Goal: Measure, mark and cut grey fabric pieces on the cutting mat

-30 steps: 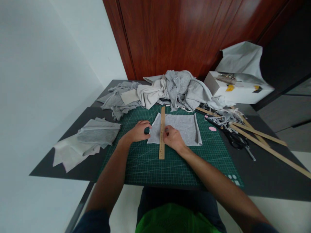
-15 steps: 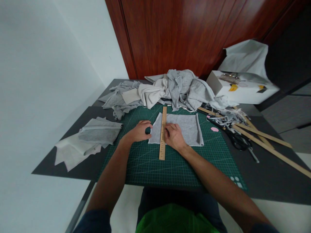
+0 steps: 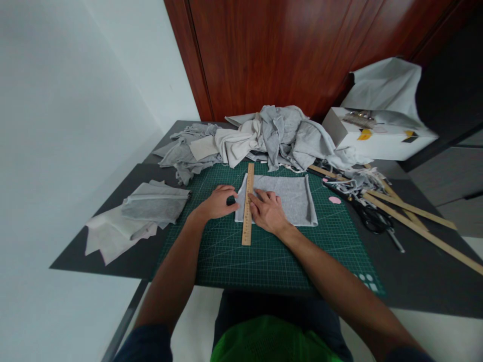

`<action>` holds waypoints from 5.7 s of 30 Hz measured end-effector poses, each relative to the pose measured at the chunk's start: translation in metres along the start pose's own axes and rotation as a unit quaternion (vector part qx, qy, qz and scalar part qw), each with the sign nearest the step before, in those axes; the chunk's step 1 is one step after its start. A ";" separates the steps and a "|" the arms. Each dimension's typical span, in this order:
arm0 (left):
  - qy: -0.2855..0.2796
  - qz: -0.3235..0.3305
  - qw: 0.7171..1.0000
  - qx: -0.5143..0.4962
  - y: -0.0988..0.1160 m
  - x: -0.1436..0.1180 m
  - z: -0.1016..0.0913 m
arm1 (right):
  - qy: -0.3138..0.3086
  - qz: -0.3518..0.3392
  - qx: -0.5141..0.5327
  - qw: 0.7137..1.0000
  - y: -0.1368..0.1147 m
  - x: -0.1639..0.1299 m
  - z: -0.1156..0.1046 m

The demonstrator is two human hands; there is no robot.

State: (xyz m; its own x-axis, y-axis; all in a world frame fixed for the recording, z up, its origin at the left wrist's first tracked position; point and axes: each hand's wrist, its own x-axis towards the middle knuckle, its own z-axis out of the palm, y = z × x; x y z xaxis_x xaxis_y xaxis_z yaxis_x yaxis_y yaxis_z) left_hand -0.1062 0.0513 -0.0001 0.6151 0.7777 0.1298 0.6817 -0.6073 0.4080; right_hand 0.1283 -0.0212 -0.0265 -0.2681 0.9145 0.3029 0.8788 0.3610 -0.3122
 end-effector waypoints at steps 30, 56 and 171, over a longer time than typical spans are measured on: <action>-0.027 -0.023 0.999 -0.026 0.005 0.021 0.018 | -0.009 0.051 0.020 0.998 -0.001 0.002 -0.002; 0.089 -0.064 0.993 0.048 0.030 0.018 0.017 | -0.016 0.053 0.024 0.998 -0.002 0.002 -0.005; 0.071 -0.121 0.990 0.007 0.040 0.027 0.030 | 0.039 0.065 0.078 0.994 0.007 0.003 0.004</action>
State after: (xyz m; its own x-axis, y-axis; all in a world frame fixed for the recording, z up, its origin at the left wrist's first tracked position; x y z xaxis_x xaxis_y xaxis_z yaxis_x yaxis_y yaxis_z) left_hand -0.0501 0.0432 -0.0070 0.3722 0.9151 0.1553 0.8085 -0.4019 0.4299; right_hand 0.1318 -0.0152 -0.0315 -0.1196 0.9401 0.3191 0.8308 0.2708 -0.4863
